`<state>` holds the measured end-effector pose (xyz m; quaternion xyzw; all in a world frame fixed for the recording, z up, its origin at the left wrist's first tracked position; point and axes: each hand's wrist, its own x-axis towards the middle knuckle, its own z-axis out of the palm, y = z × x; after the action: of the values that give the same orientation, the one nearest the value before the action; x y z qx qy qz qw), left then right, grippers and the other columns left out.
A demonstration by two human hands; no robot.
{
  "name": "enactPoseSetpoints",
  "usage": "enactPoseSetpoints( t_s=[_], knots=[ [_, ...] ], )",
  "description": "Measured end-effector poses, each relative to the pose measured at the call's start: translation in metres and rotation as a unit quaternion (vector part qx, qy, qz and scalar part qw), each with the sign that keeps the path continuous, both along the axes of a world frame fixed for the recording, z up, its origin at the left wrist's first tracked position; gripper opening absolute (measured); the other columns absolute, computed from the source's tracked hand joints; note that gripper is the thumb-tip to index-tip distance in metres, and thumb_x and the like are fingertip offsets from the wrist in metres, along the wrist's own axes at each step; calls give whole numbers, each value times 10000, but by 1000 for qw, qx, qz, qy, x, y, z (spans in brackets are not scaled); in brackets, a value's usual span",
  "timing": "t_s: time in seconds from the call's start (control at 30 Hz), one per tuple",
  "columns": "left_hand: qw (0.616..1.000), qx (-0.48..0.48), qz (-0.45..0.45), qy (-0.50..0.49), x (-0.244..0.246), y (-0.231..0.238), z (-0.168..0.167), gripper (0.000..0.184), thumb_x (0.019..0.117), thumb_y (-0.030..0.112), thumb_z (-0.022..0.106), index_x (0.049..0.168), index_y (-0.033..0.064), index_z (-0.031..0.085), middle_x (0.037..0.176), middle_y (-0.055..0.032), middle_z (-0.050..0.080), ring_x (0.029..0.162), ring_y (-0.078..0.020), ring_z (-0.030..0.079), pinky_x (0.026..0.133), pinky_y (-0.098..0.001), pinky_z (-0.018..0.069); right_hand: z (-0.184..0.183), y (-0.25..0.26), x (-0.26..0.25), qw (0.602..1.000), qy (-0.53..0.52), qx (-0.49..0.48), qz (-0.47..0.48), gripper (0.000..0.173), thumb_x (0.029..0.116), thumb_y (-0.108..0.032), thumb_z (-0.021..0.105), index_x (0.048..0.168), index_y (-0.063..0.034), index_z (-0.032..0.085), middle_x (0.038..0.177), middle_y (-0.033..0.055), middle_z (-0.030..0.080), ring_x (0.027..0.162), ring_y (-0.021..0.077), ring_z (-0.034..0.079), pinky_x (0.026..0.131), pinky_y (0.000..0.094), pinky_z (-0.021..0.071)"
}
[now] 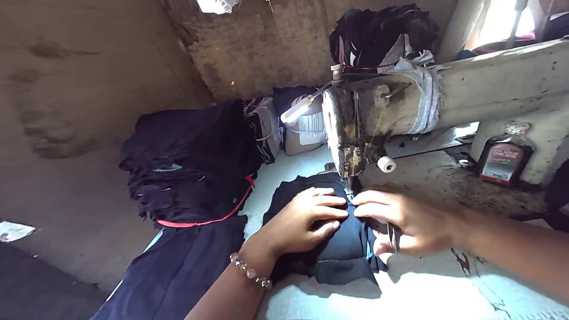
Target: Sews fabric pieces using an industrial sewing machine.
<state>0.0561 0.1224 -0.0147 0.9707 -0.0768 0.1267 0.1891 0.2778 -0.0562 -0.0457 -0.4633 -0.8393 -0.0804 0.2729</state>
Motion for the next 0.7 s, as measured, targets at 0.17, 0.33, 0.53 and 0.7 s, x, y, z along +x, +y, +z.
enactPoseSetpoints(
  t_s=[0.17,0.33,0.53,0.7],
  knots=[
    [997,-35,26,63,3,-4,7,382,1069,289,483,1312,93,703,1388,-93,656,1401,-233,524,1200,-440,350,-1,-1,-10,999,7,-11,39,672,1012,-610,430,1168,-9,685,1150,162,701,1126,287,658,965,421,523],
    [986,21,93,136,6,-13,18,462,1091,332,363,1440,160,612,1495,-50,574,1461,-205,446,1221,-412,303,-2,2,4,999,-14,-11,-41,676,992,-642,427,1139,-47,711,1119,104,716,1062,256,677,852,473,549],
    [984,62,107,132,3,-18,21,500,1039,248,322,1433,183,622,1461,-52,606,1363,-235,545,1127,-422,395,4,-4,-6,1000,-1,-17,7,690,1002,-658,399,1230,-75,689,1195,111,690,1169,250,630,968,430,513],
    [999,5,42,20,-2,-6,4,369,1048,301,488,1272,155,742,1366,-70,671,1270,-234,592,1074,-417,436,-1,1,6,1000,-6,-5,-27,682,981,-679,424,1141,-90,728,1148,70,711,1133,227,648,926,453,527]
  ],
)
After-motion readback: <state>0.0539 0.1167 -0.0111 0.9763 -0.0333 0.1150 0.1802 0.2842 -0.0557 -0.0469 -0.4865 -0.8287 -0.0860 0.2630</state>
